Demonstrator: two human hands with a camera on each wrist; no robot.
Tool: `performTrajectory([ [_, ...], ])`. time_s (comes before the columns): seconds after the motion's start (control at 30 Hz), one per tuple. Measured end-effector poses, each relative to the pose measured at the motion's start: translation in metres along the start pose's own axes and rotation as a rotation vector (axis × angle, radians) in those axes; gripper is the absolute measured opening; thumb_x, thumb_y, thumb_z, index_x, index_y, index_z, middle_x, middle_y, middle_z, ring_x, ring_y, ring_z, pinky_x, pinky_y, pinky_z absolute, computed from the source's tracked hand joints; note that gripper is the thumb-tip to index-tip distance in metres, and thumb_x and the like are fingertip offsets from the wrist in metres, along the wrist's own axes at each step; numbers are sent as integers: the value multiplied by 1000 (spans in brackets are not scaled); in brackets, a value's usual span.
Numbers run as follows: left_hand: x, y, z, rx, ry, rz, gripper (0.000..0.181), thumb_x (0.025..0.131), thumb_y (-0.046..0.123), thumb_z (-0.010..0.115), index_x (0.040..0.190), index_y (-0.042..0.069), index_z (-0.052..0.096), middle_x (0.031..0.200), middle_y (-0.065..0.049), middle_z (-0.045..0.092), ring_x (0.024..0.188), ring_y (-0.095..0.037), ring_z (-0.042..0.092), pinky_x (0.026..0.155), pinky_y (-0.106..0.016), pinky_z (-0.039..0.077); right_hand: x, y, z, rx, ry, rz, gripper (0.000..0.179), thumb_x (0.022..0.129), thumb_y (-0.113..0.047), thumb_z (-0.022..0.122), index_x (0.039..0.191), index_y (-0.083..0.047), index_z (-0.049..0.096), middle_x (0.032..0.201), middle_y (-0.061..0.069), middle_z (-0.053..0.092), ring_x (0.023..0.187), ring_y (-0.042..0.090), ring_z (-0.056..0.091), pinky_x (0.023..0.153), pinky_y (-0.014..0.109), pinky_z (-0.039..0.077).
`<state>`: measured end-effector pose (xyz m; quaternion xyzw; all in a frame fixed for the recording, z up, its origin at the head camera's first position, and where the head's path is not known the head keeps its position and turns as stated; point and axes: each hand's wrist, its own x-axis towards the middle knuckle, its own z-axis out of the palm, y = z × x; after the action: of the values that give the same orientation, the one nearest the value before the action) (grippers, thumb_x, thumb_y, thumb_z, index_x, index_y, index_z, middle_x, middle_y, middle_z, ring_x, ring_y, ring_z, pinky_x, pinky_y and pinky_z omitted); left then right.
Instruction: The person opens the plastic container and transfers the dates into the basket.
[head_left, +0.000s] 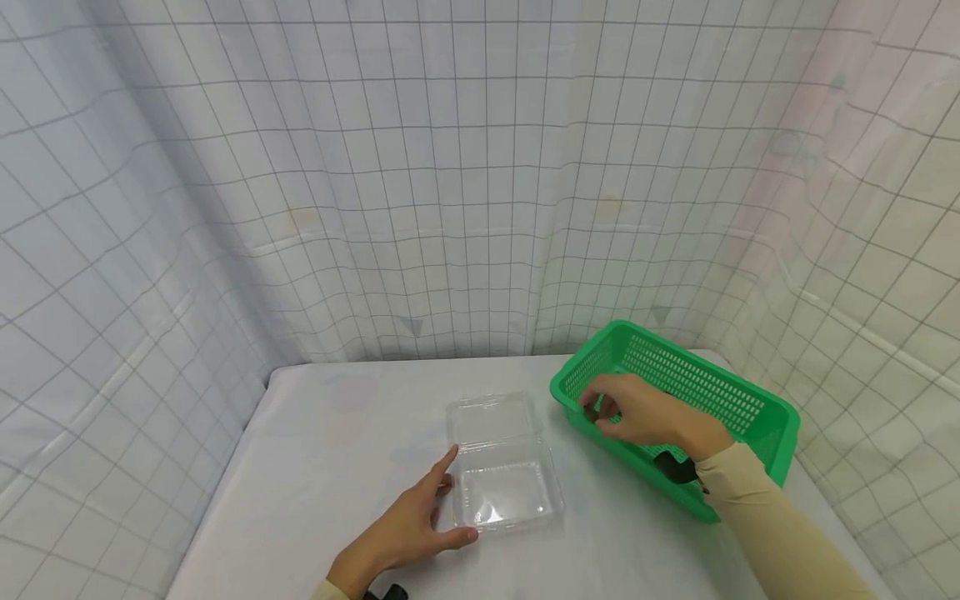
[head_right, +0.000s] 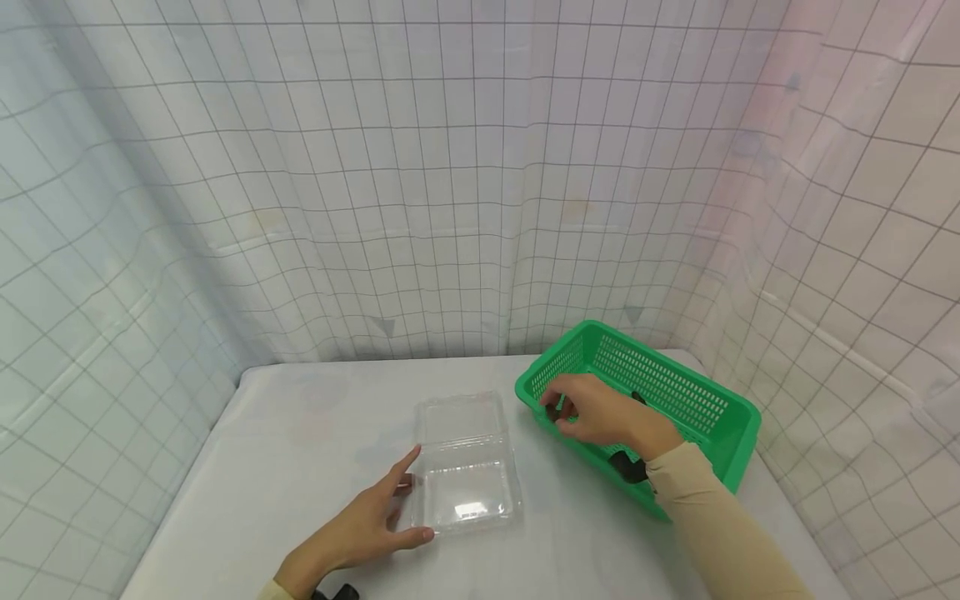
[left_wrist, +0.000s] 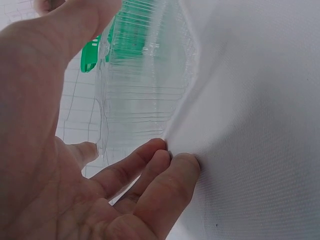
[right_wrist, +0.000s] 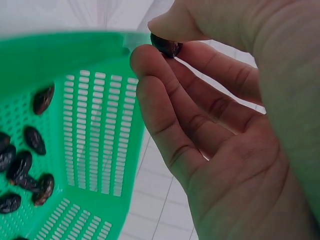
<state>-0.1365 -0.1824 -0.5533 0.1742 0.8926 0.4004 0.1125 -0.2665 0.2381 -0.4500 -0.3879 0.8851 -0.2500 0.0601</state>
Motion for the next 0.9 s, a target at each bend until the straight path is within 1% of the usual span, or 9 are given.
performTrajectory([
  [0.07,-1,1,0,-3,-1,-3,126,97,56,93,188,14,18,165,-21,64,152,-43,67,108,-40,66,-3,4,-3,-2,7,21,29,102,4,76,129,-7,79,120,4,82,97,9,78,89,32,68],
  [0.17,-2,1,0,1,3,-3,126,96,55,94,188,13,19,165,-20,65,151,-42,67,108,-41,66,-7,12,-7,-28,21,30,30,102,4,77,130,-8,79,120,6,82,96,8,77,87,32,67],
  [0.23,-2,1,1,5,5,-2,126,96,55,93,188,13,19,164,-20,65,151,-42,68,107,-39,65,-9,17,-9,-40,30,33,31,101,6,77,129,-8,80,120,8,83,95,8,78,85,33,67],
  [0.37,-1,0,2,6,3,-7,126,96,58,93,188,15,18,166,-19,64,152,-41,67,107,-36,65,-14,28,-15,-44,29,57,32,101,6,78,129,-10,80,123,9,83,95,8,77,86,34,67],
  [0.47,0,-1,3,4,2,-13,127,96,59,92,188,16,17,167,-19,64,153,-40,67,108,-36,65,-17,36,-18,-48,21,87,31,102,5,79,129,-10,80,123,9,82,97,8,76,85,34,66],
  [0.63,0,-1,4,8,6,-17,127,96,59,93,188,15,18,166,-20,64,152,-40,68,108,-36,65,-22,52,-20,-65,-3,123,29,100,6,78,128,-5,80,124,14,83,97,12,78,84,33,66],
  [0.8,-1,-1,4,-9,7,-21,127,95,58,94,188,16,18,168,-20,63,155,-40,66,109,-36,65,-27,65,-21,-48,-39,179,31,100,7,78,130,-1,79,126,19,82,98,18,80,84,36,67],
  [0.9,-1,-1,4,-20,4,-19,126,96,57,94,188,16,18,168,-20,62,156,-40,65,110,-35,65,-30,68,-22,-35,-55,211,33,100,8,77,132,1,79,128,20,81,101,23,82,85,37,69],
])
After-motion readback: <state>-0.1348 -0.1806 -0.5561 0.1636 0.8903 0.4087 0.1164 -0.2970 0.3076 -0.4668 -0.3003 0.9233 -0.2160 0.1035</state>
